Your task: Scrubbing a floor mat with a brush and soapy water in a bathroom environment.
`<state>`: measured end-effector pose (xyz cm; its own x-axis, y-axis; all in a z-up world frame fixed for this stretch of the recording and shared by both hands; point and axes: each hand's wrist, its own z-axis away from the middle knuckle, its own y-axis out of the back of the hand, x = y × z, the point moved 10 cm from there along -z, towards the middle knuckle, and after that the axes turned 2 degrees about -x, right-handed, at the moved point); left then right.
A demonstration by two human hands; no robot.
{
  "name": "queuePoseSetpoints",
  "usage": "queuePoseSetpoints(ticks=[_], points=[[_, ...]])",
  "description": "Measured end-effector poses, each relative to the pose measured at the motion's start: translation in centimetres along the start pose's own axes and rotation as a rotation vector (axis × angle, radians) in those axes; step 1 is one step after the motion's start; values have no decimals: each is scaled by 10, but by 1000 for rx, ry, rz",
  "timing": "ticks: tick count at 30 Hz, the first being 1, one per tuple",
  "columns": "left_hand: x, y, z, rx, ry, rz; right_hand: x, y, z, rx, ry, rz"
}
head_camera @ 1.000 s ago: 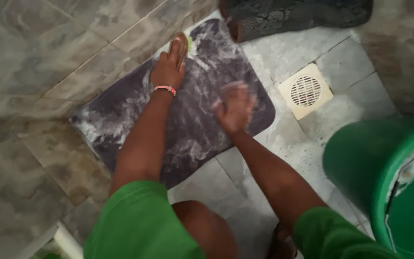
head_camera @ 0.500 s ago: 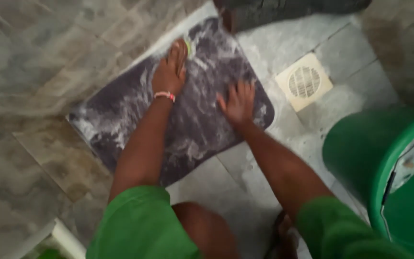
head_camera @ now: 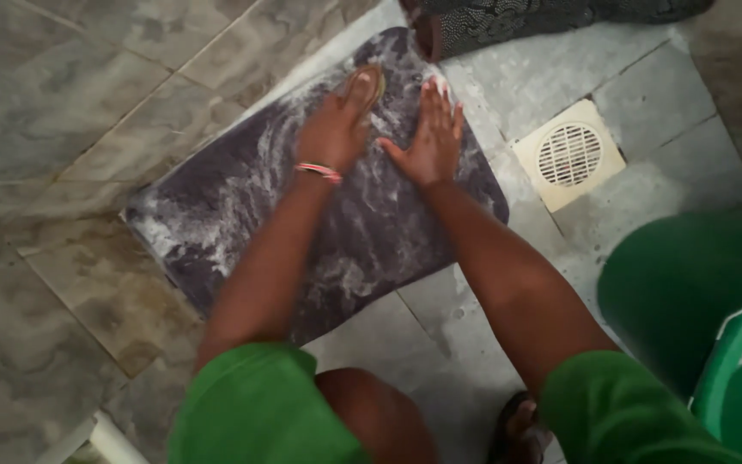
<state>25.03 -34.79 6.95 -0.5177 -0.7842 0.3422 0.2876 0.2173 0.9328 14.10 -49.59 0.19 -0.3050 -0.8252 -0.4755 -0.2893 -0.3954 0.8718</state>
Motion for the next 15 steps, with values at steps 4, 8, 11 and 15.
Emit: queuePoseSetpoints(ticks=[4, 8, 11, 15], points=[[-15, -10, -12, 4, -77, -31, 2, 2, -3, -8, -9, 4], [-2, -11, -25, 44, -160, -73, 3, -1, 5, 26, 15, -6], [4, 33, -29, 46, -85, -11, 8, -1, 1, 61, 50, -18], [6, -29, -36, -71, -53, -79, 2, -3, 7, 78, 49, -41]])
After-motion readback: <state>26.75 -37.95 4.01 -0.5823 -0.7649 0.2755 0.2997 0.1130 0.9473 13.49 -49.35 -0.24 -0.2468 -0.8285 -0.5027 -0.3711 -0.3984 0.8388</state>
